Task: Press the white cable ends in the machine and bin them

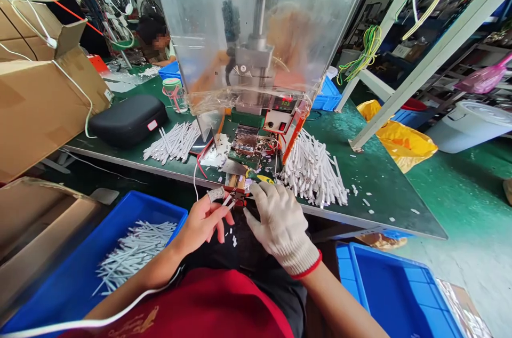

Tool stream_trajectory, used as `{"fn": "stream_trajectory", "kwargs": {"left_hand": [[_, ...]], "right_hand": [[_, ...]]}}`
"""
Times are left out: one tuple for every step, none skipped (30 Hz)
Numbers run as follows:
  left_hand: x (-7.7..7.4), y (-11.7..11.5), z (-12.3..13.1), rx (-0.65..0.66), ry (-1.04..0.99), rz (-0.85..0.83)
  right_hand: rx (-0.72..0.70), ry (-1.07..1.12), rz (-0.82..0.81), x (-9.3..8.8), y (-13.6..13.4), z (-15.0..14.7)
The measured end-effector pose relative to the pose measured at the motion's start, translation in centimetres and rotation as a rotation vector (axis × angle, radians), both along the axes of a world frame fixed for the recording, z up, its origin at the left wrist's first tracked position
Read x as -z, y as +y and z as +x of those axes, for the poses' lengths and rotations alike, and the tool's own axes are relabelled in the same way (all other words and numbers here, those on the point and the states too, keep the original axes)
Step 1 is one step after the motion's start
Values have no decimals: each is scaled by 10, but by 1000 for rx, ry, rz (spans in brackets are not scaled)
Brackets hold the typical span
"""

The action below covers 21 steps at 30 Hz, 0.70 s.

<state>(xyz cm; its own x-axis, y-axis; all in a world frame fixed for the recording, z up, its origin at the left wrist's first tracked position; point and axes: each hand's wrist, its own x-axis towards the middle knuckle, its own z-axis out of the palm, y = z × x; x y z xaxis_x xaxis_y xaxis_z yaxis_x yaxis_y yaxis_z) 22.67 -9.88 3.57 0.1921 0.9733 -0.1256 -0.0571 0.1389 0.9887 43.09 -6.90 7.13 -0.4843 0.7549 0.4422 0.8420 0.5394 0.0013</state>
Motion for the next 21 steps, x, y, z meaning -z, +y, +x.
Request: {"fn": "stream_trajectory", "kwargs": {"left_hand": [[0, 0, -1, 10, -18, -4], [-1, 0, -2, 20, -37, -7], [-1, -1, -3, 29, -55, -10], [-1, -1, -3, 37, -70, -12], [-1, -1, -4, 41, -82, -11], [-1, -1, -5, 43, -91, -10], [-1, -1, -5, 46, -98, -8], [-1, -1, -6, 48, -102, -7], [-1, 0, -6, 49, -105, -7], [-1, 0, -6, 51, -107, -8], [0, 1, -6, 53, -107, -12], [0, 1, -6, 55, -105, -16], [1, 1, -5, 54, -103, -22], [3, 1, -4, 53, -98, -28], [4, -1, -4, 54, -93, -32], [6, -2, -4, 57, -86, -33], [7, -3, -5, 60, -77, -30], [7, -4, -7, 61, -65, -24], [7, -2, -12, 53, -46, -13], [5, 2, -20, 24, -18, 3], [1, 10, -31, -31, 22, 24]], "right_hand": [[0, -1, -8, 0, 0, -1], [-7, 2, -17, 0, 0, -1], [-18, 9, -24, 1, 0, -1], [-32, 16, -29, 1, 0, -1], [-45, 23, -33, 2, 0, -1], [-55, 29, -38, 3, 0, -1], [-61, 31, -45, 3, 0, 0], [-63, 27, -56, 3, -1, 0], [-59, 19, -69, 3, -2, -1], [-52, 6, -80, 3, -2, -1], [-44, -8, -90, 4, -3, -1], [-36, -21, -94, 4, -4, -2], [-27, -29, -93, 6, -4, -2], [-18, -31, -87, 7, -4, -2], [-9, -26, -81, 9, -3, -2], [0, -14, -76, 11, -2, -2], [11, 9, -73, 13, 0, -1], [25, 43, -72, 14, 3, 2], [44, 85, -75, 15, 6, 7], [71, 132, -79, 15, 10, 14], [110, 183, -83, 15, 14, 23]]}}
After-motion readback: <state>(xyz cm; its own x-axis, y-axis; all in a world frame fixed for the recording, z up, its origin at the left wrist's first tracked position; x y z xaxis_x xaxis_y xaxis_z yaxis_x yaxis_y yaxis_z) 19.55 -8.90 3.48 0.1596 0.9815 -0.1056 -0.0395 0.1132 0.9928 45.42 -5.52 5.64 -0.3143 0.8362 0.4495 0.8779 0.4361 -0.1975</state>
